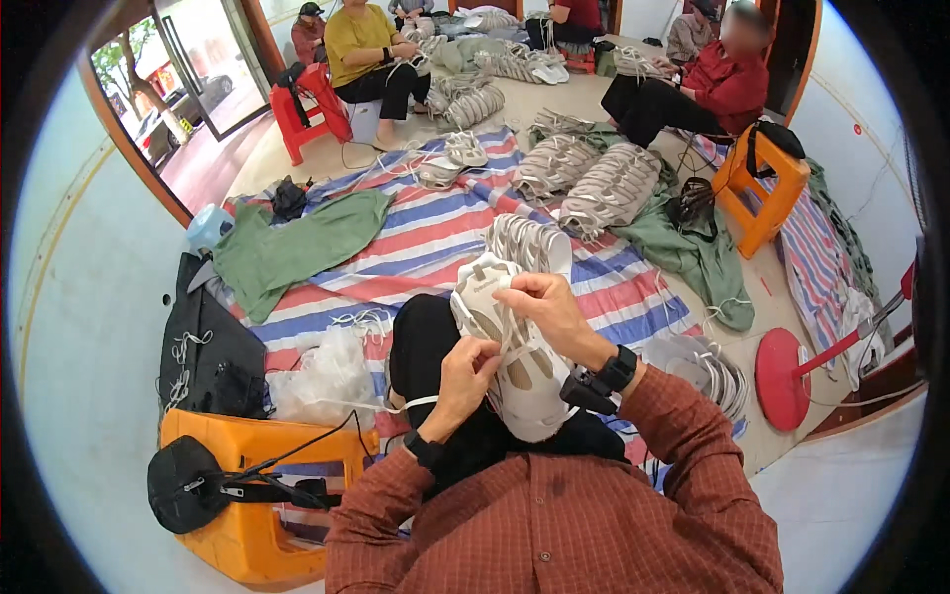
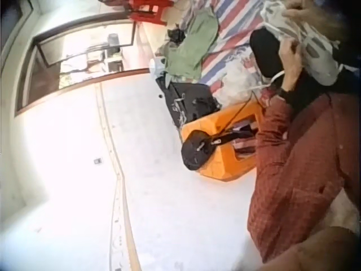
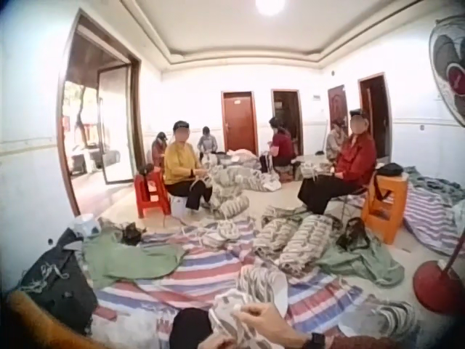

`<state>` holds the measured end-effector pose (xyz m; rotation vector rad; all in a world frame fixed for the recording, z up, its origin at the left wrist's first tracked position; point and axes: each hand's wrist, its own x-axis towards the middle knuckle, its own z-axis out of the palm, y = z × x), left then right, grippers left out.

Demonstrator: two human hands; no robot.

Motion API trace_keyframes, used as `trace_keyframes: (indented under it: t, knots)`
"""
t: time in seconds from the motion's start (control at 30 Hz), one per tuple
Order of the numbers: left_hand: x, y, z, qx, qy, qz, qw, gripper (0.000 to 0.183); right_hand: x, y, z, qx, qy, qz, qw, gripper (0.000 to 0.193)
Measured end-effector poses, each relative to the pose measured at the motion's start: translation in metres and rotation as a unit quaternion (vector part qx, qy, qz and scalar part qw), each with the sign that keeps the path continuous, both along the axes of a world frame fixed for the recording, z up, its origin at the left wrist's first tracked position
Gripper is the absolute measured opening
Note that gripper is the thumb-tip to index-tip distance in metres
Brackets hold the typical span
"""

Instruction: The recorder is lacing white shoe components as part of a manufacturing process.

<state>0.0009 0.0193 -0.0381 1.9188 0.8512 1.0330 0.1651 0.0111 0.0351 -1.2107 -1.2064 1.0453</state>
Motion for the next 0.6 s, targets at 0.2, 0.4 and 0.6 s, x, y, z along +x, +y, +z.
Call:
trace_keyframes:
  t: [0.2, 0.4, 0.6]
  knots:
    - [-0.0017, -0.0015, -0.0022, 0.000, 0.007, -0.008, 1.000, 0.010, -0.0021, 0.0015, 0.0018, 0.015, -0.003, -0.013, 1.000, 0.018]
    - [-0.0025, -0.0007, 0.0003, 0.020, 0.025, -0.013, 0.999, 0.009, -0.0056, -0.0011, 0.0032, -0.001, 0.011, -0.008, 1.000, 0.018]
    - [-0.0009, -0.0021, -0.0001, -0.020, 0.008, -0.016, 1.000, 0.008, -0.0019, -0.0008, -0.0015, 0.015, 0.032, 0.024, 0.999, 0.015]
